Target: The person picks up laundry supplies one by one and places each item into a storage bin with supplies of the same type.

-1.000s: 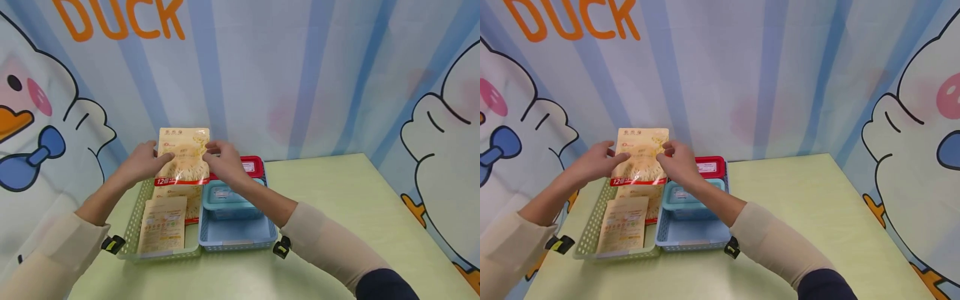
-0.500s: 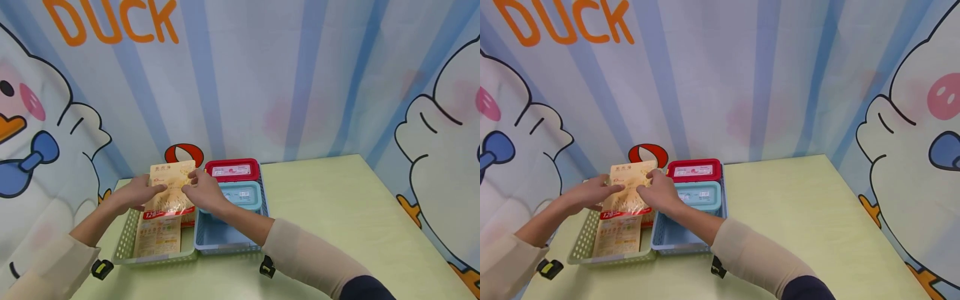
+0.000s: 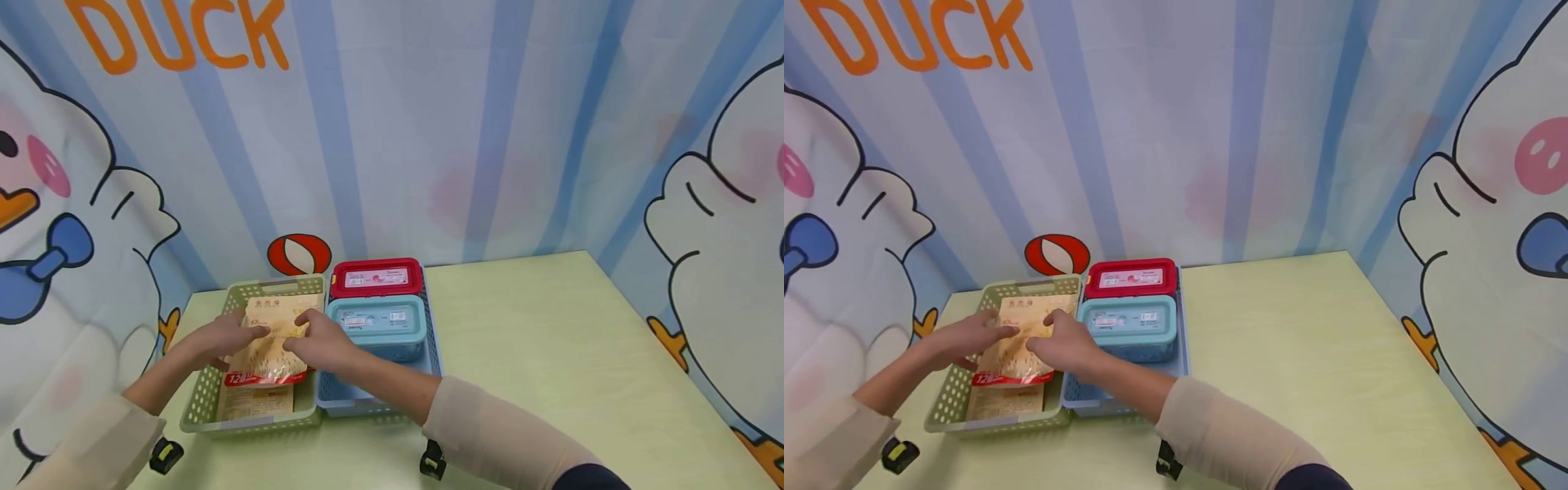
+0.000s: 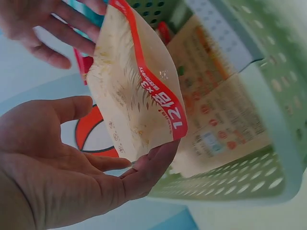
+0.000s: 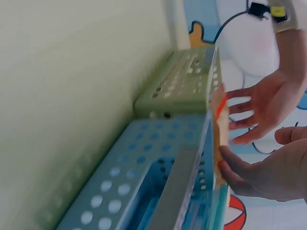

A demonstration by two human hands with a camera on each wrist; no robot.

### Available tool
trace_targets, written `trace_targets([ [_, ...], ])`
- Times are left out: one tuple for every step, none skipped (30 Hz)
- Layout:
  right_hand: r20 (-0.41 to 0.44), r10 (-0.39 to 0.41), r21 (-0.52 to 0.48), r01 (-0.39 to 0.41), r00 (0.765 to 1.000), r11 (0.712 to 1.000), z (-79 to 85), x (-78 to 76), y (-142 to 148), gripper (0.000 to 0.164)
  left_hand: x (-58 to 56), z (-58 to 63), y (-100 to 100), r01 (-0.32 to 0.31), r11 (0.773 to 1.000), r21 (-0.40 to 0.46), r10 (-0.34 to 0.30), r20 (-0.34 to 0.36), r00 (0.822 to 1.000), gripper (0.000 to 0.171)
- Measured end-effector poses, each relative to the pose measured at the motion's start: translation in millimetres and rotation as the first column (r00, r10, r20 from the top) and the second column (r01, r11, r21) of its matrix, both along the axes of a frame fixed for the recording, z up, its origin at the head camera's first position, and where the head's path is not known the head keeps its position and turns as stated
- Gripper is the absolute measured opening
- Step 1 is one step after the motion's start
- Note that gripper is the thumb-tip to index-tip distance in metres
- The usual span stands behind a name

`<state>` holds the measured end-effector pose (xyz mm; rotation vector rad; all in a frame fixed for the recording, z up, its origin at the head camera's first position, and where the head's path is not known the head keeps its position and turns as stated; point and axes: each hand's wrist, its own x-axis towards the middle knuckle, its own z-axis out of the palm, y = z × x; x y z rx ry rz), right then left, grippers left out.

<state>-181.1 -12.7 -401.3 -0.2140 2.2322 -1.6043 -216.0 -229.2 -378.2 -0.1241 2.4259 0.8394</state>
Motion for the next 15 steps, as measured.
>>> trace_targets([
  [0.024,0.003,-0.001,-0.003,1.0,1.0,1.3,2.4,-1.7,0.044,0.4,-3.3,0.2,0.003,1.0,-0.003,-0.003,0.005,1.0,0.099],
  [0.045,0.005,-0.001,-0.005,0.999,1.0,2.5,4.9,-3.7,0.045,0.9,-6.2,0.8,-0.002,1.0,-0.004,0.002,0.012,1.0,0.098],
  [0.062,0.007,0.003,-0.007,0.998,1.0,3.8,7.2,-5.7,0.046,1.3,-9.4,1.2,-0.003,1.0,-0.009,0.003,0.017,1.0,0.098],
  [0.077,0.01,0.004,-0.011,0.997,1.0,4.8,9.7,-7.4,0.047,1.9,-12.2,1.7,-0.005,1.0,-0.012,0.005,0.021,1.0,0.098],
  [0.085,0.016,0.005,-0.016,0.996,1.0,5.5,12.0,-8.9,0.047,2.4,-14.9,1.8,-0.002,1.0,-0.014,0.003,0.021,1.0,0.098],
  [0.089,0.019,0.008,-0.02,0.996,1.0,5.9,14.0,-10.3,0.047,3.1,-17.2,2.2,-0.002,1.0,-0.02,0.002,0.018,1.0,0.098],
  [0.095,0.02,0.013,-0.021,0.995,1.0,5.9,15.6,-11.6,0.047,3.8,-19.6,2.3,0.0,1.0,-0.025,0.001,0.013,1.0,0.098],
  [0.101,0.021,0.008,-0.022,0.995,1.0,5.7,17.2,-12.6,0.047,4.4,-21.7,2.1,-0.002,1.0,-0.03,0.002,0.015,1.0,0.097],
  [0.111,0.021,-0.001,-0.021,0.994,1.0,5.5,18.5,-13.0,0.047,4.9,-23.5,1.8,-0.001,0.999,-0.035,0.002,0.015,1.0,0.097],
  [0.123,0.018,-0.01,-0.017,0.992,1.0,5.4,19.8,-13.0,0.047,5.4,-25.1,1.5,-0.003,0.999,-0.037,0.003,0.017,1.0,0.098],
  [0.133,0.013,-0.017,-0.011,0.991,1.0,5.0,20.8,-13.3,0.047,5.8,-27.0,0.8,-0.002,0.999,-0.039,0.003,0.02,1.0,0.098],
  [0.144,0.008,-0.026,-0.004,0.99,1.0,4.5,21.6,-13.5,0.047,6.4,-28.7,0.3,-0.003,0.999,-0.042,0.004,0.025,1.0,0.097],
  [0.155,0.001,-0.037,0.005,0.988,0.999,4.2,22.5,-13.5,0.048,6.6,-30.1,-0.4,-0.004,0.999,-0.044,0.006,0.03,1.0,0.096],
  [0.165,-0.004,-0.051,0.013,0.986,0.999,3.9,23.4,-13.4,0.049,7.0,-31.3,-0.9,-0.006,0.999,-0.046,0.007,0.033,0.999,0.095],
  [0.173,-0.011,-0.059,0.022,0.985,0.998,3.7,24.3,-13.3,0.05,7.4,-32.1,-1.1,-0.008,0.999,-0.048,0.01,0.03,1.0,0.092],
])
